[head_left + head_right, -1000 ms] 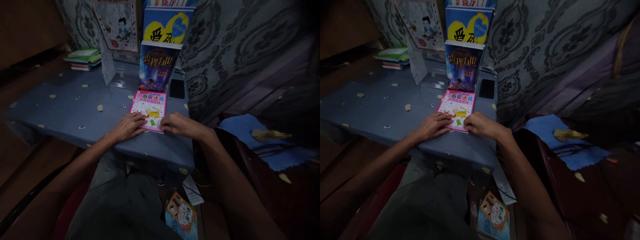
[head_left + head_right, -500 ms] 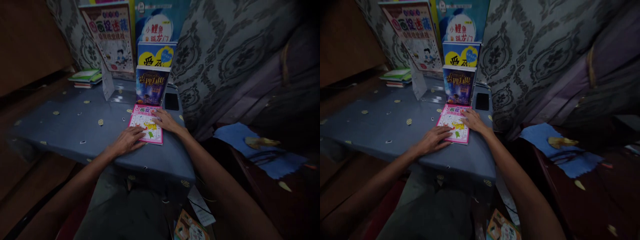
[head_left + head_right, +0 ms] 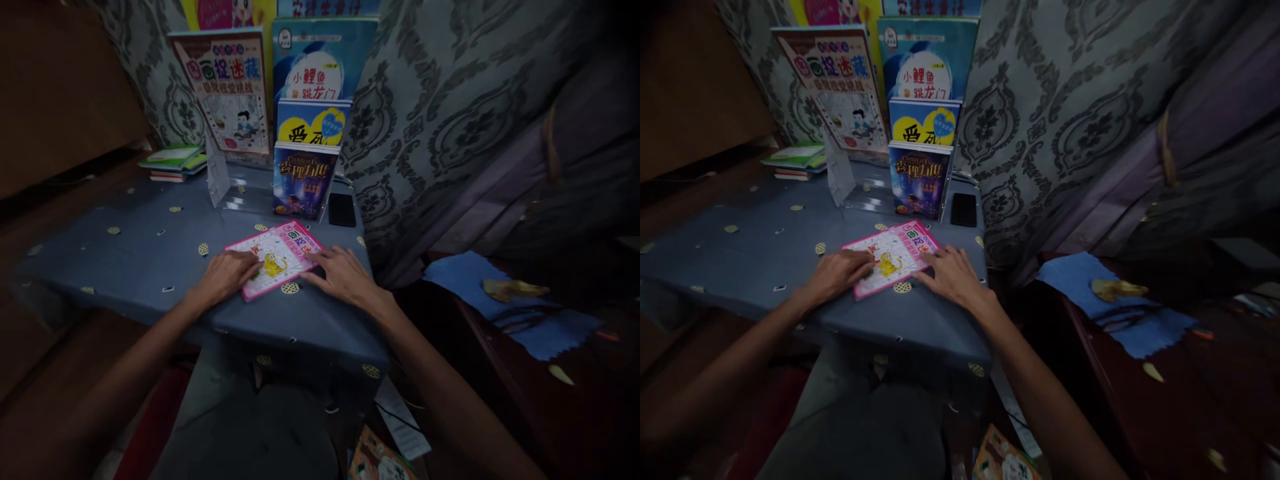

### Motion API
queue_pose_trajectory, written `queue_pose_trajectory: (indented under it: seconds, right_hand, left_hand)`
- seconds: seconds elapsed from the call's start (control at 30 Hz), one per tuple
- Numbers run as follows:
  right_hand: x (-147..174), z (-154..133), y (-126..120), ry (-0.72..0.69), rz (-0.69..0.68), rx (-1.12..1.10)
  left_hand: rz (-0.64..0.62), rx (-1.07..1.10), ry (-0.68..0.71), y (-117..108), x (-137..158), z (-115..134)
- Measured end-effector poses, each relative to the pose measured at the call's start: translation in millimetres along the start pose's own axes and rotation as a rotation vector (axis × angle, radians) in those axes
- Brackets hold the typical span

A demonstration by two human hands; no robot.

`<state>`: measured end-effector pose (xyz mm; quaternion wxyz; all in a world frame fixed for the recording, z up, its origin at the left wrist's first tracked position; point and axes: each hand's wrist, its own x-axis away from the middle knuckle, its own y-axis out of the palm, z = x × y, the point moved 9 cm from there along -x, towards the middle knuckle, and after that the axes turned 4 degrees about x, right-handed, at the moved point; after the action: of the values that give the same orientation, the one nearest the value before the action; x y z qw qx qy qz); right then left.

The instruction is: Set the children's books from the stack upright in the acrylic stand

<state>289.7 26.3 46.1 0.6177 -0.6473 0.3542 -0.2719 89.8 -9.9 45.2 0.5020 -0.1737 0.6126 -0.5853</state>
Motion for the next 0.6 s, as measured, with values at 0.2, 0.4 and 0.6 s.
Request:
queue_pose_trajectory:
  seconds: [0.2, 0.4, 0.6]
  right_hand:
    - [27.2, -34.1, 6.2, -0.291, -0.095, -0.339]
    - [17.0, -27.3, 14.5, -0.41, -0.069, -0.328]
    - [12.2, -38.2, 13.1, -0.483, -0.063, -0.155]
  left_hand:
    - [0.006, 0.087, -0.133, 1.9, -6.0, -45.7]
    - [0.024, 0.157, -0.111, 11.9, -2.2, -48.2]
    - [-0.04, 0.124, -0.153, 17.1, -0.4, -48.8]
